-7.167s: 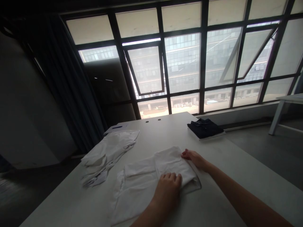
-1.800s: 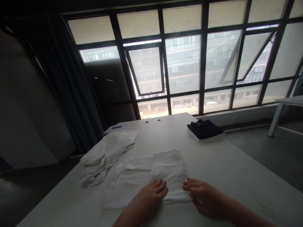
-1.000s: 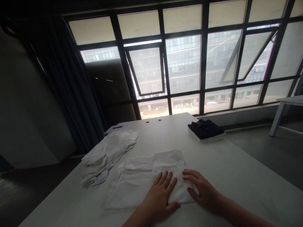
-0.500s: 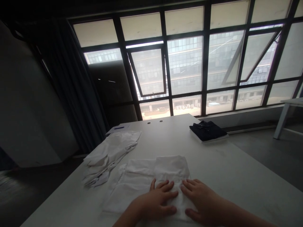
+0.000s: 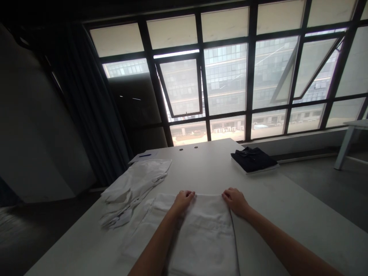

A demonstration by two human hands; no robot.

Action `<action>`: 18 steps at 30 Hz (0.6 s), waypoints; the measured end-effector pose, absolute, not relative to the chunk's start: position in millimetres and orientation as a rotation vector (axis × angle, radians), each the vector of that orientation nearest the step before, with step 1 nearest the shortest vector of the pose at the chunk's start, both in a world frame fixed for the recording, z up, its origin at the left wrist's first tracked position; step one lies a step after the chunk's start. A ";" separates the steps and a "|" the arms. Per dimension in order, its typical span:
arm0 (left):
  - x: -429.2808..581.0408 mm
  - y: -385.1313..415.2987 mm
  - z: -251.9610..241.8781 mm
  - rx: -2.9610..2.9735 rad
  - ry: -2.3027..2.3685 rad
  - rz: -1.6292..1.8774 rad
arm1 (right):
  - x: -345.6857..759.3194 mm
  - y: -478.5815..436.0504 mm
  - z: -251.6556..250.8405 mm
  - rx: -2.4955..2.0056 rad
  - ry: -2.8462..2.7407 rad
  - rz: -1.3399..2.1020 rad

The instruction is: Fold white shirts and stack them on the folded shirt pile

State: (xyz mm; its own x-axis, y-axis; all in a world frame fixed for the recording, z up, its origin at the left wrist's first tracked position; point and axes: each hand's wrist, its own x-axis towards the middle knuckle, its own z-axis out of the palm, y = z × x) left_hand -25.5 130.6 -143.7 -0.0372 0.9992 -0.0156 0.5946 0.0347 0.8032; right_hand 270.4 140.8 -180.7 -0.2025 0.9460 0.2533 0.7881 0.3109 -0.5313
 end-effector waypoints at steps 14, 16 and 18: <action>-11.1 127.1 -157.1 1.863 1.972 0.769 | 265.6 137.9 -185.3 -1.680 -2.122 0.255; -9.4 123.7 -155.8 1.893 2.021 0.707 | 265.5 137.6 -186.0 -1.698 -2.122 0.231; -8.3 120.2 -154.9 1.924 2.071 0.639 | 265.6 137.9 -187.2 -1.713 -2.119 0.207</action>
